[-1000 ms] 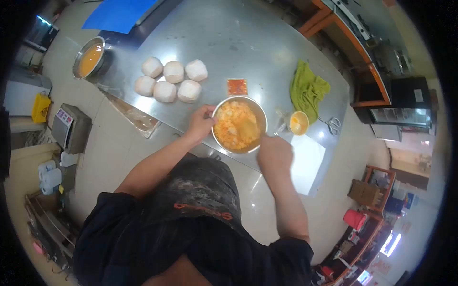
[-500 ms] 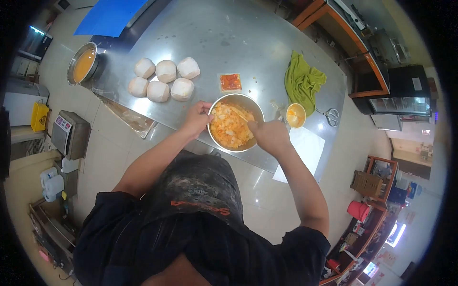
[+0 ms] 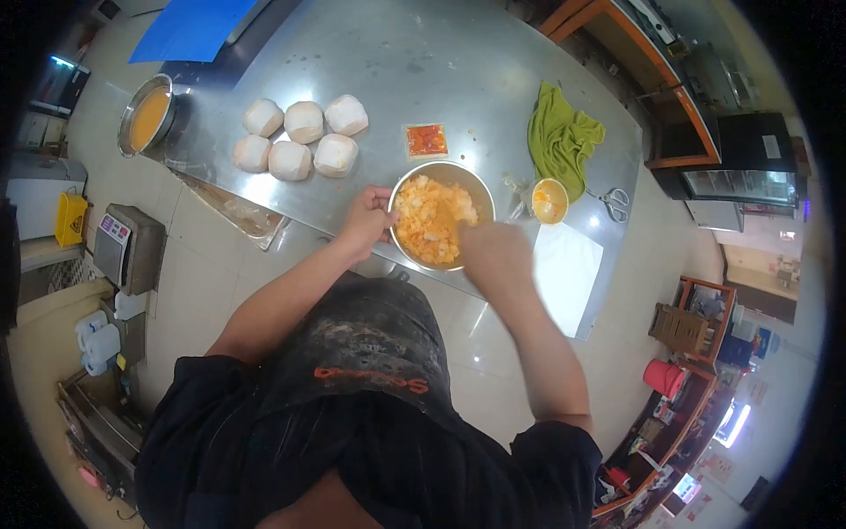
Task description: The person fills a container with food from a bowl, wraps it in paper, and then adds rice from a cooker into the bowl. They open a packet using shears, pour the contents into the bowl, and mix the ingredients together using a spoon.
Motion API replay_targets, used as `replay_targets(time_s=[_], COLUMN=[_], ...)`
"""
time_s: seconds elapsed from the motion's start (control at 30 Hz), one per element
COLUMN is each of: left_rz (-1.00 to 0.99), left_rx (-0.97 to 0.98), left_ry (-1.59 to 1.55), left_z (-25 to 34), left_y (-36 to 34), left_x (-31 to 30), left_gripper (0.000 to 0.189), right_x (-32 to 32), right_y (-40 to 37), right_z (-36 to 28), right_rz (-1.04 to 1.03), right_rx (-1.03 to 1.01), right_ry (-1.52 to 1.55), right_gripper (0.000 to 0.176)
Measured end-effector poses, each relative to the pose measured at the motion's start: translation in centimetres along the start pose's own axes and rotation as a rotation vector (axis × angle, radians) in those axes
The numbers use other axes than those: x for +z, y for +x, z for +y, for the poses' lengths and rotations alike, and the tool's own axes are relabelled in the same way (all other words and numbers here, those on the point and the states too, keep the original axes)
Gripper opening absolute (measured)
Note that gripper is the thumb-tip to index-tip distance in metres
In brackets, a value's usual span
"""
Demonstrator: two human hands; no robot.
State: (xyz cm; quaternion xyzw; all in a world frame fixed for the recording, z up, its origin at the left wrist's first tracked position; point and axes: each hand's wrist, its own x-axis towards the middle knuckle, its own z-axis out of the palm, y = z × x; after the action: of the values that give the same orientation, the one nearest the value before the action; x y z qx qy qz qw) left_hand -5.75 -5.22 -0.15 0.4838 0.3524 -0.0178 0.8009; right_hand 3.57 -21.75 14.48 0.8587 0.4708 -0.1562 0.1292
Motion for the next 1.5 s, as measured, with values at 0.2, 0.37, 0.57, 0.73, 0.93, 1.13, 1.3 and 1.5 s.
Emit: replay_targets(time_s=[0.2,0.37,0.57,0.73,0.93,1.13,1.3,1.5], left_rz=[0.034,0.049,-0.081,-0.068,-0.098,-0.102,-0.081,-0.026], left_rx=[-0.016,-0.005,-0.041,-0.089,-0.027,-0.036,0.009,0.124], left_ry=[-0.084,-0.094,-0.095,-0.219,-0.229,-0.178,-0.146,-0.096], left_z=[-0.6,-1.8,-2.0,-2.4,-3.7,-2.7,-3.1,-3.4], left_y=[-1.4,-1.9,-2.2,-2.3,-2.3,-2.1,-1.5,-2.0], left_x=[0.9,1.5,0.5,0.3,0.7,0.7,1.2,1.8], left_gripper=[0.037,0.037,0.033,0.033,0.028,0.026,0.027,0.035], right_x=[1.3,3.9,-0.2,5.3,-2.6,2.5,2.1,-1.6], right_y=[1.1,1.2,-0.2,1.0,-2.3,0.4,-0.3,-1.4], right_z=[0.8,-2.6,-0.6,-3.9,-3.7,-4.6,-4.9,-1.9], right_rz=[0.054,0.087,0.129,0.111,0.219,0.201,0.254,0.251], right_rx=[0.149,0.175,0.213,0.169,0.24,0.208,0.135,0.265], right_ry=[-0.044,0.074,0.109,0.127,0.046,0.15,0.173,0.092], right_gripper=[0.015,0.01,0.011,0.015,0.007,0.008,0.011,0.01])
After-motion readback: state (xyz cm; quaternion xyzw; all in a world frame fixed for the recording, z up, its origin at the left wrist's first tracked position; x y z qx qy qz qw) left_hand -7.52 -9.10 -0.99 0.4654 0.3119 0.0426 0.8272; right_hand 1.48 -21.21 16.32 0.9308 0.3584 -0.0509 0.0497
